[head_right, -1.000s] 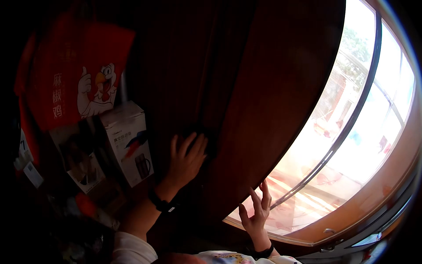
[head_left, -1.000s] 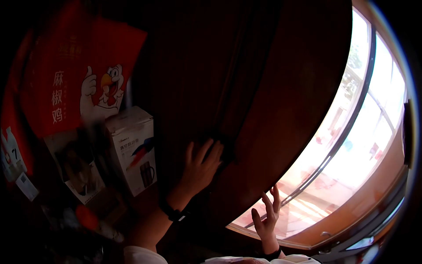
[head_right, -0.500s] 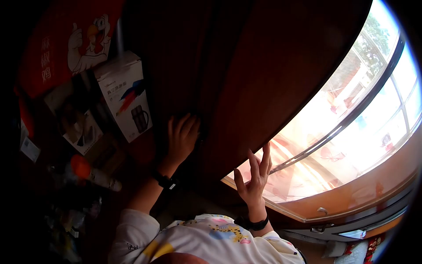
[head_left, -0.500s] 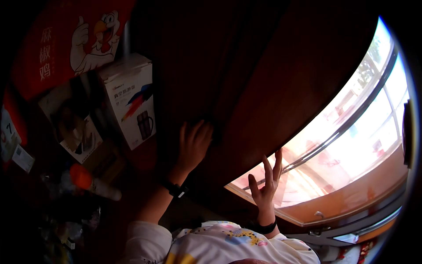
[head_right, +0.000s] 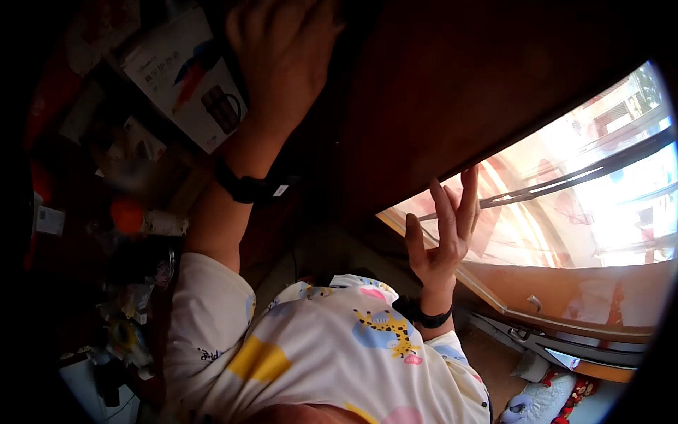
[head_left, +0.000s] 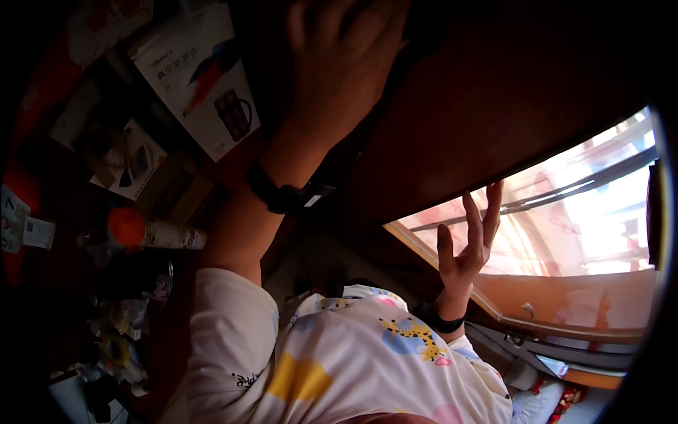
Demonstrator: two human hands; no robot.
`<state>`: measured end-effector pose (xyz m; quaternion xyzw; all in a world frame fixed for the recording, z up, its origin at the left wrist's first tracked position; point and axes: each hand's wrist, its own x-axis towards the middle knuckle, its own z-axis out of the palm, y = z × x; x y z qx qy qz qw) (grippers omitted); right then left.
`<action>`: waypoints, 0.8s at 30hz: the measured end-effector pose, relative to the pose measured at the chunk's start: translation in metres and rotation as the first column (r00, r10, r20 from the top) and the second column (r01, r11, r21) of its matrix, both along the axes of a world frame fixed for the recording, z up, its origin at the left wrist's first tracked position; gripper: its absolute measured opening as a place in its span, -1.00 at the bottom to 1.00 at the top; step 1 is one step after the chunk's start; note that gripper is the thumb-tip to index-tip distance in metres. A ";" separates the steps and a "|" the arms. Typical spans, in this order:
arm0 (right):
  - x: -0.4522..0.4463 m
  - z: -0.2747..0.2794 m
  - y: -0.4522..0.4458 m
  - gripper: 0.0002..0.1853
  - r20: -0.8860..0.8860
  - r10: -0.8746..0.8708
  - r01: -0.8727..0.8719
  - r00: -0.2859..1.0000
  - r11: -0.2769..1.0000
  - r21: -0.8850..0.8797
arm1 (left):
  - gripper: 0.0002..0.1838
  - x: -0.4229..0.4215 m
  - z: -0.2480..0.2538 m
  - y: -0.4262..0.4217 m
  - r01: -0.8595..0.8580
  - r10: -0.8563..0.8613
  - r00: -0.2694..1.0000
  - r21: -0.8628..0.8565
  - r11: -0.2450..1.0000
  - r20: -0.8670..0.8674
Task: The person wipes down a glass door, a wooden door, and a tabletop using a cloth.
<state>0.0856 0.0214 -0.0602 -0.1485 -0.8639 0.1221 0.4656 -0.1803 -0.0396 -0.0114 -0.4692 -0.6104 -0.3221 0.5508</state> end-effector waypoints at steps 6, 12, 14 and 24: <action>-0.001 -0.005 -0.004 -0.52 0.033 -0.008 0.008 0.999 1.000 -0.008 | -0.60 0.024 -0.118 -0.020 0.010 0.033 0.971 -0.177 0.984 0.237; -0.005 -0.008 -0.003 -0.53 0.015 -0.001 0.001 1.000 1.000 -0.005 | -0.60 0.040 -0.183 -0.021 0.060 0.007 0.911 -0.151 0.987 0.412; -0.005 -0.006 -0.003 -0.54 0.022 0.006 -0.006 1.000 1.000 0.010 | -0.61 0.040 -0.184 -0.022 0.063 -0.001 0.904 -0.132 0.989 0.427; -0.003 -0.013 0.000 -0.56 -0.009 -0.008 0.007 1.000 0.999 -0.047 | -0.69 0.027 -0.091 0.005 0.164 -0.206 0.919 0.151 0.975 0.336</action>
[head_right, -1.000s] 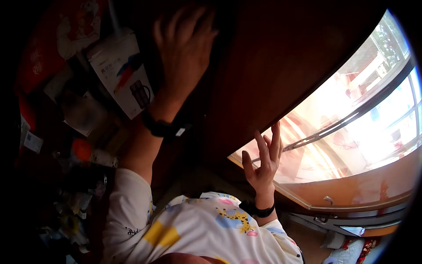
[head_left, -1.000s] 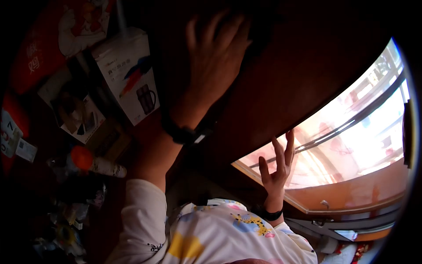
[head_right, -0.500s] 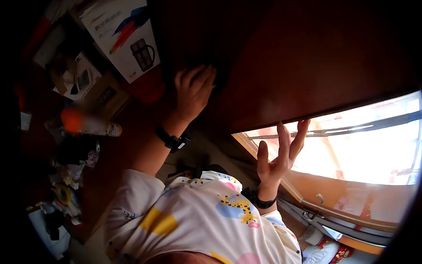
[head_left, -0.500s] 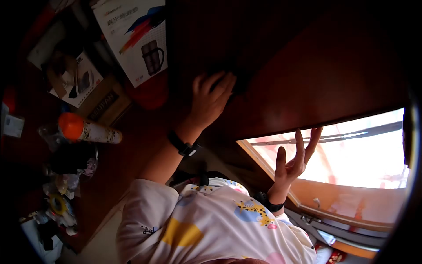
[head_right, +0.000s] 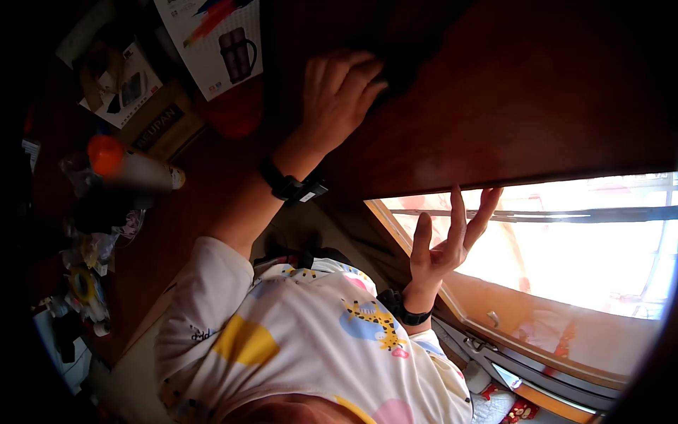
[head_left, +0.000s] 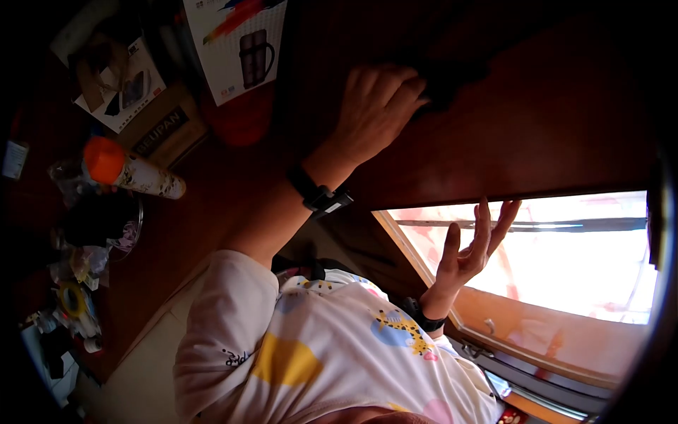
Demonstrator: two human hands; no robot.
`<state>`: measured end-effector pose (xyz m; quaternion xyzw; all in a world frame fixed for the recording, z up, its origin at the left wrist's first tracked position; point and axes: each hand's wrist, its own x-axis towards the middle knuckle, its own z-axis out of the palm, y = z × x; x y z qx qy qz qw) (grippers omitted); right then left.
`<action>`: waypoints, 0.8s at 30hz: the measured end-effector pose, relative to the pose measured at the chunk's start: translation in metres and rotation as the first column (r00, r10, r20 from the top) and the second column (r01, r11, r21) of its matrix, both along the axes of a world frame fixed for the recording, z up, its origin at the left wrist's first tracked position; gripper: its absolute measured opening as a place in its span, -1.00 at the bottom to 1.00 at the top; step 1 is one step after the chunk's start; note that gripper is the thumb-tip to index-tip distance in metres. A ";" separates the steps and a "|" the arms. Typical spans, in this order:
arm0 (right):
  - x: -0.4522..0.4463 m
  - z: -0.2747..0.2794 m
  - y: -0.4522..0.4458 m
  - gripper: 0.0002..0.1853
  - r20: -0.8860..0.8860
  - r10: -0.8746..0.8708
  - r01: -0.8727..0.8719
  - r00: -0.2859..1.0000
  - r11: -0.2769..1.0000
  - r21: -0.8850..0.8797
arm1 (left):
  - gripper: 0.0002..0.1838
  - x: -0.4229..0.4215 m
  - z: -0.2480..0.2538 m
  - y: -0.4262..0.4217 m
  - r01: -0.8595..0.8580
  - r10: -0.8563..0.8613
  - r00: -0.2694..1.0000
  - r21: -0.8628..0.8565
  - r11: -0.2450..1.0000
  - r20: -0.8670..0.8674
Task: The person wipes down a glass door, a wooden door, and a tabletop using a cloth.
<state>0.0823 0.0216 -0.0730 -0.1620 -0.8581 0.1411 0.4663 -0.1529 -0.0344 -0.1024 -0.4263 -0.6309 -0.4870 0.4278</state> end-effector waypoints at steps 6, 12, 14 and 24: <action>0.000 -0.006 0.006 -0.57 -0.004 -0.019 0.019 1.000 0.999 -0.035 | -0.71 0.000 -0.078 -0.005 0.005 -0.004 0.997 -0.021 1.000 0.072; -0.002 -0.005 0.004 -0.58 0.005 -0.027 0.027 1.000 1.000 0.000 | -0.74 0.004 -0.110 -0.010 -0.010 0.021 0.988 -0.070 0.997 0.155; 0.001 -0.003 0.005 -0.58 0.006 -0.009 0.009 1.000 1.000 -0.016 | -0.78 0.006 -0.126 -0.014 0.010 0.024 0.954 -0.114 0.993 0.299; -0.003 -0.005 0.007 -0.59 -0.025 0.019 -0.019 1.000 1.000 0.002 | -0.85 0.023 -0.141 -0.015 -0.002 0.063 0.856 -0.117 0.993 0.513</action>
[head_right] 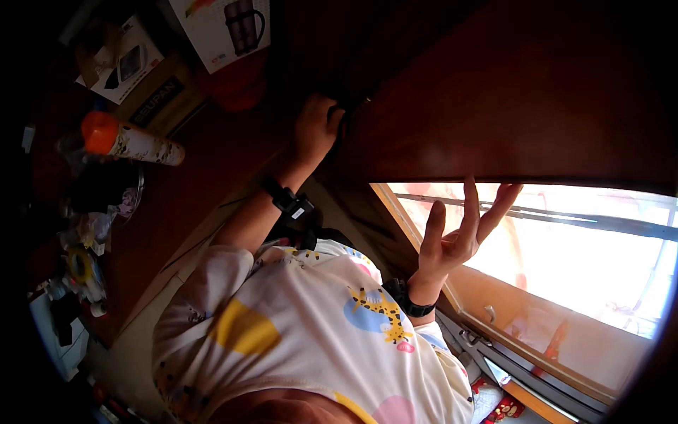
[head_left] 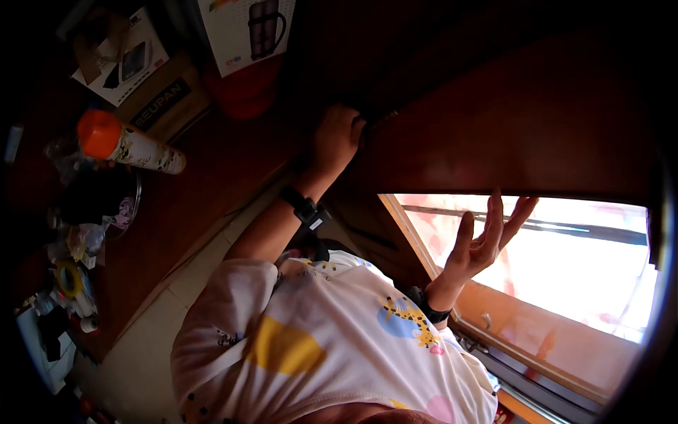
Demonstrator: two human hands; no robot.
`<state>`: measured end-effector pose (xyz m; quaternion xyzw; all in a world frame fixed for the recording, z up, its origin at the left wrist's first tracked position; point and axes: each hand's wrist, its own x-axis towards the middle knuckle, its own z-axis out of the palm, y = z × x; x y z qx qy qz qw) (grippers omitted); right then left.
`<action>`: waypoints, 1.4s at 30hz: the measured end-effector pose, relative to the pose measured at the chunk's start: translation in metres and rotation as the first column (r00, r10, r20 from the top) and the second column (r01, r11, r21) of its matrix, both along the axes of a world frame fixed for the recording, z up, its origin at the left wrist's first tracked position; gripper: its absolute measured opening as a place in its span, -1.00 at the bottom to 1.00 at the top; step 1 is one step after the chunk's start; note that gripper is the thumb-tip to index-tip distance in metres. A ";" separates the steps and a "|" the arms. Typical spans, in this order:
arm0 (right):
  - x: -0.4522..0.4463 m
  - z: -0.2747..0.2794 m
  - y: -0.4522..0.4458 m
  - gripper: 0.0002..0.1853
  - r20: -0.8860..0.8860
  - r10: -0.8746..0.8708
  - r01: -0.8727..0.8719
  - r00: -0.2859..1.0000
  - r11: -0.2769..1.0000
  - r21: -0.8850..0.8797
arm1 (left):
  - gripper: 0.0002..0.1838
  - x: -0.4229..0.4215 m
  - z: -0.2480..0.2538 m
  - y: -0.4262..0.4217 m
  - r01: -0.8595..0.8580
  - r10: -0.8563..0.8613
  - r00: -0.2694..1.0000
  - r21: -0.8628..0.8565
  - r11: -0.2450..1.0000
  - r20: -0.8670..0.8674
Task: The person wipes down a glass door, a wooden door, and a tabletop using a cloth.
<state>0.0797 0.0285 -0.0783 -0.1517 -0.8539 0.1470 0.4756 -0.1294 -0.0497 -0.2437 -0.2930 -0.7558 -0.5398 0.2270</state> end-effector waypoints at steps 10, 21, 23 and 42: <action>0.002 -0.006 0.009 -0.60 -0.021 -0.021 0.022 1.000 0.999 0.038 | -0.81 -0.009 -0.012 -0.001 0.020 -0.022 0.999 0.031 0.999 0.044; 0.008 -0.001 0.007 -0.61 -0.007 -0.002 0.002 1.000 0.999 -0.036 | -0.81 -0.012 0.081 0.002 -0.005 0.010 0.998 0.077 0.997 -0.057; 0.006 -0.002 0.007 -0.61 -0.018 -0.017 0.016 1.000 0.999 -0.038 | -0.81 -0.012 0.101 0.003 -0.020 0.035 0.984 0.088 0.996 -0.172; 0.006 -0.001 0.008 -0.69 -0.057 -0.029 0.029 0.998 1.000 -0.002 | -0.81 -0.016 0.104 0.001 -0.012 0.025 0.988 0.084 0.996 -0.150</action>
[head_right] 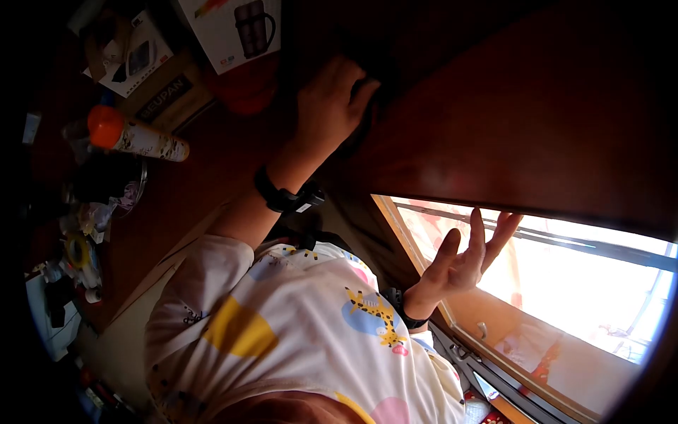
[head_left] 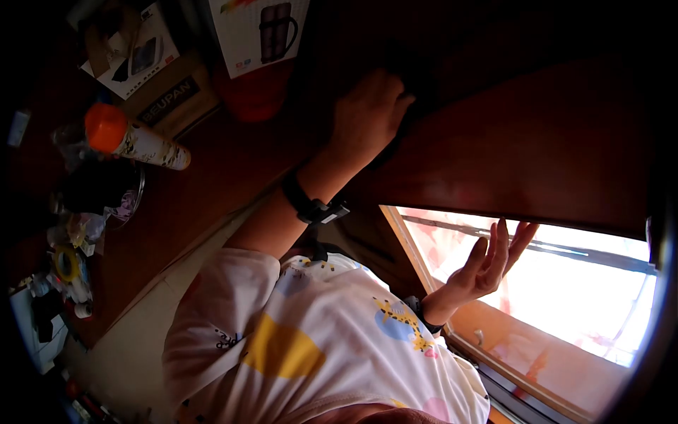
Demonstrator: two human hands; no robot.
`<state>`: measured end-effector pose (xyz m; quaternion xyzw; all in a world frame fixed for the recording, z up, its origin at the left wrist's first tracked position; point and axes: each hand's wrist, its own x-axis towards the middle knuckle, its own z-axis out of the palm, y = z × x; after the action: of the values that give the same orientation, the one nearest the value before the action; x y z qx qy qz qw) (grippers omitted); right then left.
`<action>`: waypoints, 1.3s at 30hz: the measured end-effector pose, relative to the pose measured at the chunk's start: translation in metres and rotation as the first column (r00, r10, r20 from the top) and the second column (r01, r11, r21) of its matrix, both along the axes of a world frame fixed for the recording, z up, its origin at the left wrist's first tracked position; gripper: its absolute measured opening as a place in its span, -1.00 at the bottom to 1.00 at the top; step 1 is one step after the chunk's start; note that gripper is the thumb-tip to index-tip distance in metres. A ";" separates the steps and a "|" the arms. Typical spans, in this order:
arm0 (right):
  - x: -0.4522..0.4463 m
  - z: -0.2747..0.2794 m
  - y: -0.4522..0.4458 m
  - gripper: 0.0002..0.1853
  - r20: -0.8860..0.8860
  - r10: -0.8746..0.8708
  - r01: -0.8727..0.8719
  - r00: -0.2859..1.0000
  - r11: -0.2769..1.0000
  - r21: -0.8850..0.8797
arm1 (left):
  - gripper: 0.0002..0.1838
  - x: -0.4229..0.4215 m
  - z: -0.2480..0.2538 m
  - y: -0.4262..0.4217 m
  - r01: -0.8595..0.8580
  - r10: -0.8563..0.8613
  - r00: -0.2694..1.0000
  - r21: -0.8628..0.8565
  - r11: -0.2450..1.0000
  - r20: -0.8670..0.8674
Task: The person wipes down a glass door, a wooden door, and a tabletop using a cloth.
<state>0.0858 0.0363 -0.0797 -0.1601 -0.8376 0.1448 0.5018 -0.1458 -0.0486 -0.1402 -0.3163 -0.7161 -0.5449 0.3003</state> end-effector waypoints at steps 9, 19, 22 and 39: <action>-0.004 0.004 -0.009 -0.71 0.019 0.001 -0.001 1.000 1.000 -0.015 | -0.82 0.004 -0.121 -0.004 -0.026 0.053 0.975 -0.129 0.991 0.214; -0.004 0.013 -0.017 -0.65 0.029 0.043 -0.041 0.999 0.998 -0.048 | -0.80 0.003 -0.070 -0.003 -0.066 0.083 0.974 -0.086 0.994 0.211; -0.003 0.013 -0.015 -0.62 0.019 0.040 -0.038 0.999 0.997 -0.074 | -0.83 -0.004 -0.024 -0.003 -0.041 0.044 0.996 -0.043 0.998 0.080; 0.006 0.017 -0.012 -0.59 0.139 0.034 -0.021 0.990 0.996 -0.090 | -0.83 0.004 -0.120 -0.009 -0.013 0.088 0.938 -0.221 0.975 0.334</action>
<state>0.0915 0.0242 -0.0627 -0.1803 -0.8658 0.1768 0.4320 -0.1421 -0.0576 -0.2598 -0.2289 -0.8202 -0.5026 0.1493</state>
